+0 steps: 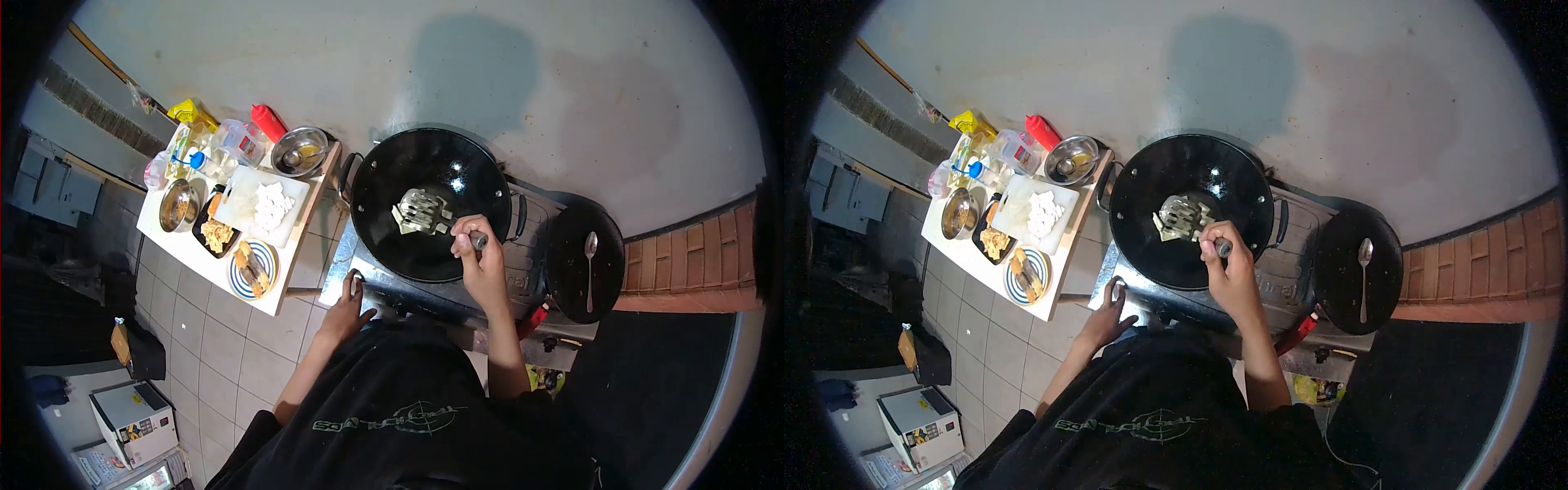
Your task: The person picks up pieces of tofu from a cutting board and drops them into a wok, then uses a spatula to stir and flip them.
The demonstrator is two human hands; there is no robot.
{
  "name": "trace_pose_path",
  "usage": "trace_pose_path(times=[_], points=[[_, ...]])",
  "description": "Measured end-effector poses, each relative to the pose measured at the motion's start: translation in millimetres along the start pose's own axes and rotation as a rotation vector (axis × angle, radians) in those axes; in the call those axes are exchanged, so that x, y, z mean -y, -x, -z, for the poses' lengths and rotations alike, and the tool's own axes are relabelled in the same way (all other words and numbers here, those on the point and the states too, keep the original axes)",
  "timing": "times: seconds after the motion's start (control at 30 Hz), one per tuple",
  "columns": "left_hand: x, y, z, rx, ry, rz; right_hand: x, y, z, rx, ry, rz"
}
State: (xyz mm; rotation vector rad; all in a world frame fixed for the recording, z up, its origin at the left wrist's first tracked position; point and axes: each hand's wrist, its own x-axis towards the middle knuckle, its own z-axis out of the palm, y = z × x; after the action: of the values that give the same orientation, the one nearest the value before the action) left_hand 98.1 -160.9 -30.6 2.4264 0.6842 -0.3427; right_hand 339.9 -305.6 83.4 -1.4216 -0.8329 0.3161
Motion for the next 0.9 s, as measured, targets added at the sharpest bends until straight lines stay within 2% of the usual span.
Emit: trace_pose_path(times=[0.23, 0.6, 0.9], points=[[-3.0, 2.0, 0.4, 0.005, -0.003, 0.021, 10.9, 7.5, -1.3, 0.069, 0.004, 0.001], [-5.7, 4.5, 3.6, 0.017, -0.004, 0.032, 11.9, 16.4, 1.2, 0.051, 0.120, -0.059], [-6.0, 3.9, 2.5, 0.010, -0.007, 0.037, 18.7, 14.8, 8.6, -0.003, 0.229, -0.006]])
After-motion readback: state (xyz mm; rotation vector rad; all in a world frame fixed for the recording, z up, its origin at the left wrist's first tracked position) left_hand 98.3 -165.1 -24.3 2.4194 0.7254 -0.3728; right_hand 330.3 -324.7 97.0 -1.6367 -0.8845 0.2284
